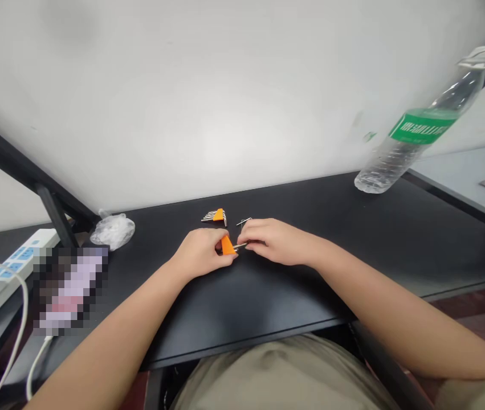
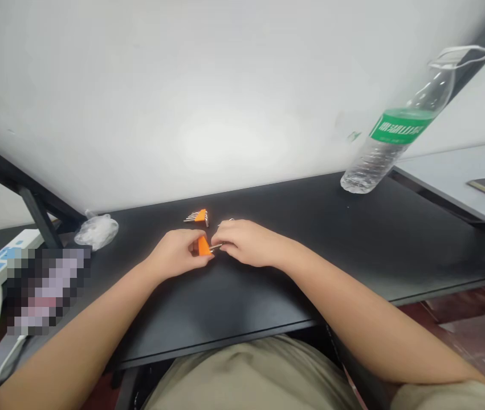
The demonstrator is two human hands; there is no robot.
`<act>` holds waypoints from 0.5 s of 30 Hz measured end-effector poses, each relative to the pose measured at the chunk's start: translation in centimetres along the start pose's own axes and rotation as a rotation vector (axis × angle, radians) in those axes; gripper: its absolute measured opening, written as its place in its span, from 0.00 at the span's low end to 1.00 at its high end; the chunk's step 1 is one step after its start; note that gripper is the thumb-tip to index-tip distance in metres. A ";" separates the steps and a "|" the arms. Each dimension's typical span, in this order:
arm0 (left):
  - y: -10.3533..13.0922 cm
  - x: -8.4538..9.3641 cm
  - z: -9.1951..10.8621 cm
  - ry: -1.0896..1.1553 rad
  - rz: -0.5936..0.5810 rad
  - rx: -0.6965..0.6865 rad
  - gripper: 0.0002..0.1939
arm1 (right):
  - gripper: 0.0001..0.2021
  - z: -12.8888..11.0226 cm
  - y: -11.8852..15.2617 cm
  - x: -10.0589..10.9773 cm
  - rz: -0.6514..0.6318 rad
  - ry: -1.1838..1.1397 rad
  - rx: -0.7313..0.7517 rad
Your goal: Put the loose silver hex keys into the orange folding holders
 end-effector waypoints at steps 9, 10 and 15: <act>0.1 0.6 0.5 0.065 0.020 -0.024 0.09 | 0.07 0.7 -0.9 -1.3 0.082 -0.176 -0.067; 0.1 0.6 0.4 0.078 0.025 -0.024 0.09 | 0.07 0.9 -0.9 -1.3 0.096 -0.196 -0.075; 0.1 0.1 -0.4 0.212 0.055 -0.003 0.23 | 0.06 2.2 -0.8 -1.5 0.086 -0.376 -0.159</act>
Point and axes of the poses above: each hand's wrist, its own y-axis away from the middle knuckle, its own x-axis out of the back of the hand, z = x × y, the point moved 8 cm from there along -y, towards the middle knuckle
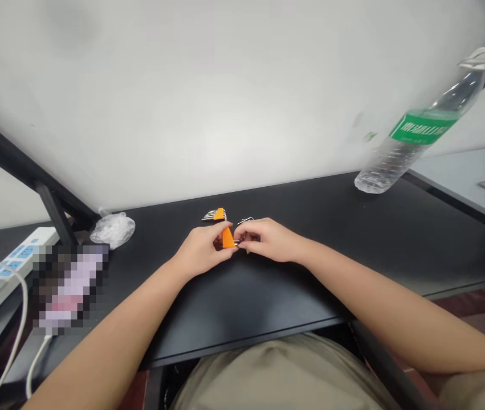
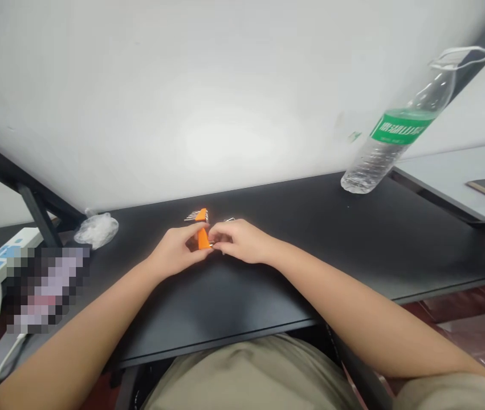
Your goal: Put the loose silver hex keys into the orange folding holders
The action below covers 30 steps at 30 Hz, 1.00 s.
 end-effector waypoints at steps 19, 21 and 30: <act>-0.3 -0.8 0.0 0.233 -0.108 0.067 0.19 | 0.11 3.7 -0.1 -1.4 0.001 -0.409 -0.294; -0.3 -0.7 0.2 0.203 -0.086 0.049 0.17 | 0.10 3.7 -0.1 -1.5 -0.009 -0.337 -0.319; -0.3 0.0 -1.3 0.054 -0.010 0.077 0.22 | 0.10 4.2 0.1 4.1 0.135 0.529 -0.027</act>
Point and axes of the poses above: each hand's wrist, its own y-axis away from the middle knuckle, its own x-axis out of the back of the hand, z = x × y, the point moved 8 cm from there along -y, towards the middle knuckle
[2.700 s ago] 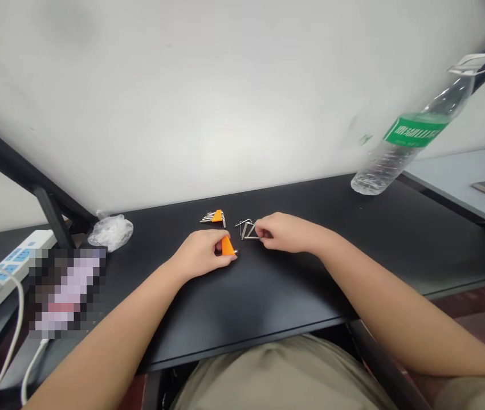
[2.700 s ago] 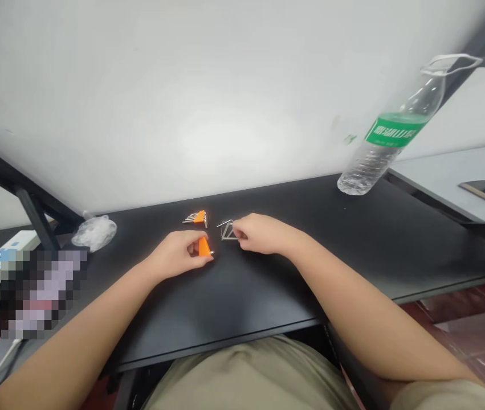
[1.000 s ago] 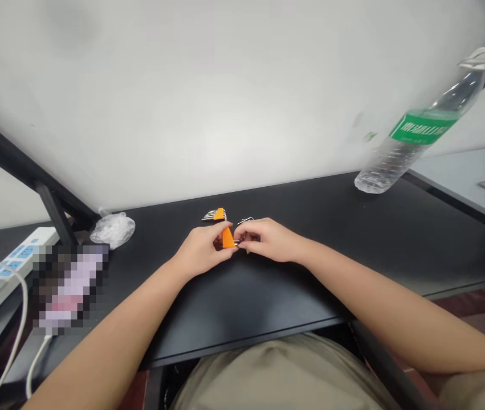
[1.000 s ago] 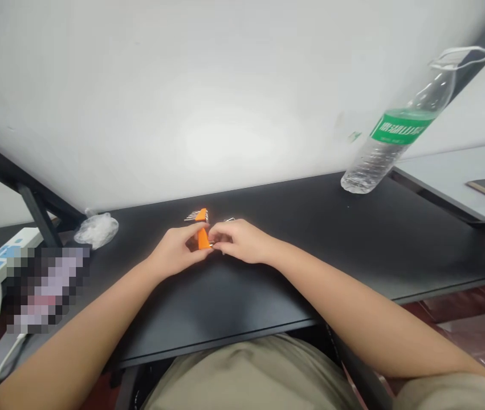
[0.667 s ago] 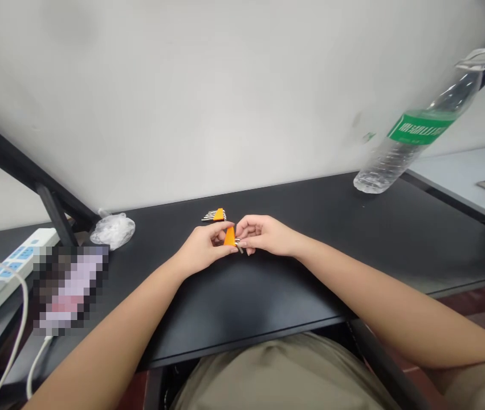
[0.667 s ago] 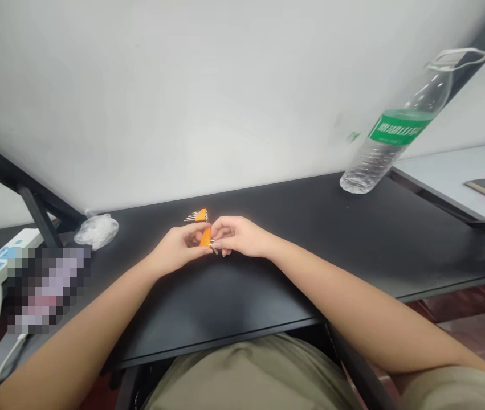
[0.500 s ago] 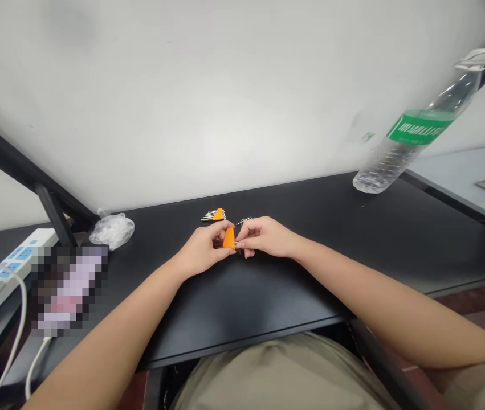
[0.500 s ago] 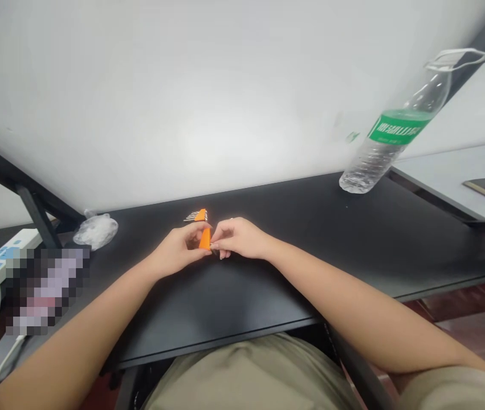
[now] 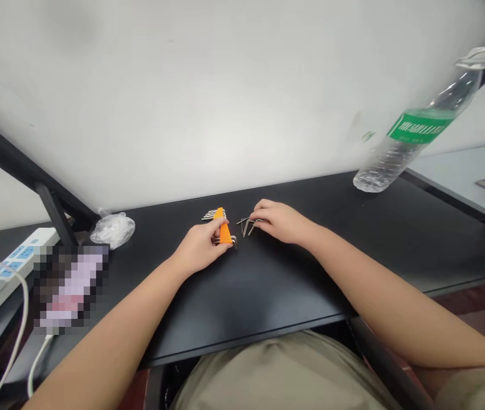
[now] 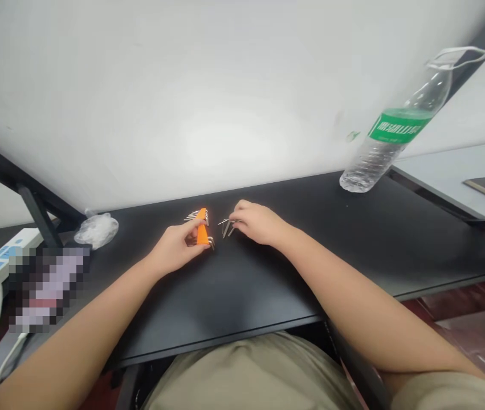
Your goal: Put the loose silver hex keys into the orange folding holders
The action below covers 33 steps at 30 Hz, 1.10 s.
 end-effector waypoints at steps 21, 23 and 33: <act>0.0 -0.2 0.1 0.026 0.004 -0.018 0.23 | 0.05 -4.7 0.6 0.6 -0.081 -0.113 0.137; 0.0 -0.2 0.2 0.037 0.013 -0.018 0.23 | 0.06 -4.9 0.7 0.6 -0.077 -0.115 0.144; 0.1 -0.1 0.6 0.034 0.022 -0.036 0.22 | 0.06 -5.4 0.7 0.4 -0.041 -0.123 0.160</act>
Point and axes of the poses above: each hand's wrist, its own y-axis away from the middle knuckle, its own x-axis out of the back of the hand, z = x × y, the point moved 8 cm from there along -y, towards the middle knuckle
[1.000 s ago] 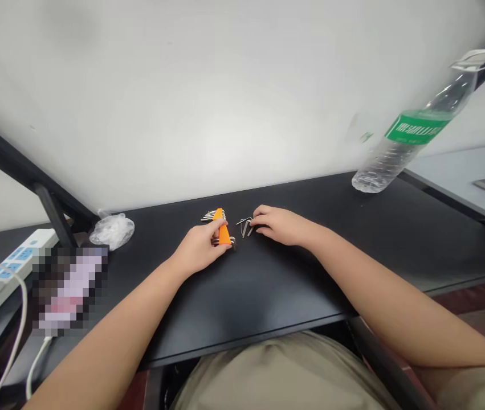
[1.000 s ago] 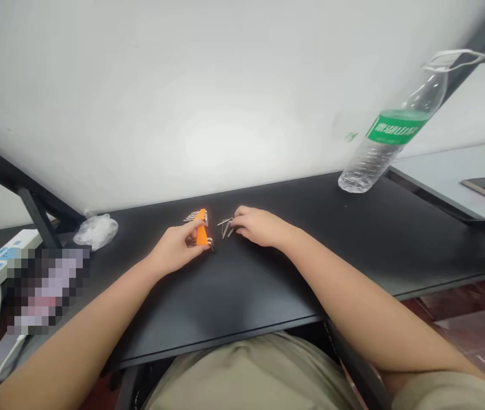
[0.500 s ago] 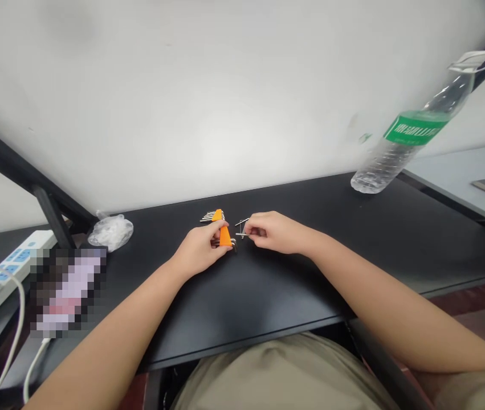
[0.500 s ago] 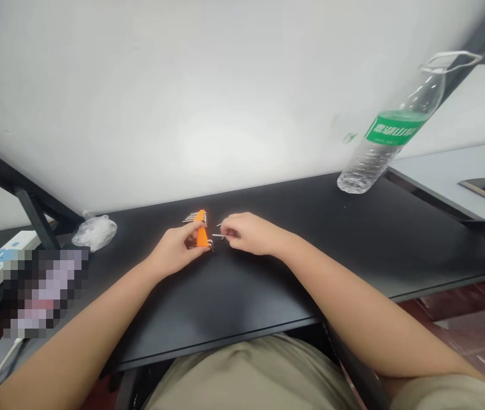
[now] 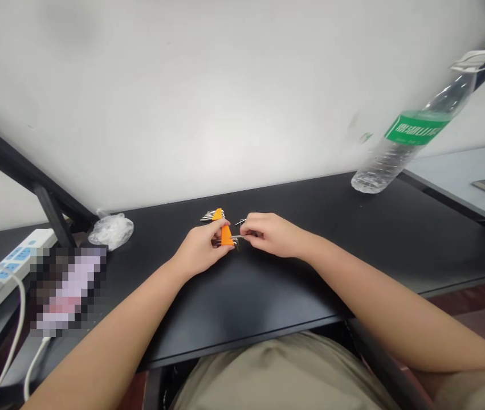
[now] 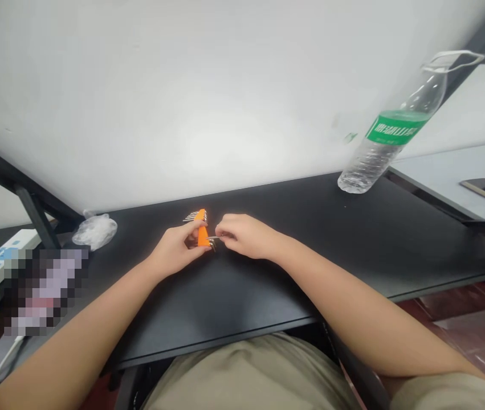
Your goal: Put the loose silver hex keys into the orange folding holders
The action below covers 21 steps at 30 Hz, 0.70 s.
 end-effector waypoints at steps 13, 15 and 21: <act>0.1 0.1 0.0 -0.046 0.000 -0.023 0.23 | 0.09 -0.1 0.1 0.4 0.031 0.037 0.024; 0.1 0.0 0.0 -0.048 -0.008 -0.022 0.23 | 0.09 0.0 0.1 0.5 0.025 0.028 0.018; 0.2 -0.2 0.1 -0.027 -0.043 -0.010 0.23 | 0.08 0.3 0.0 0.3 0.000 -0.035 -0.002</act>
Point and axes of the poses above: each hand's wrist, its own y-axis away from the middle knuckle, its own x-axis out of the back of the hand, z = x × y, the point moved 8 cm from there along -y, towards the middle knuckle
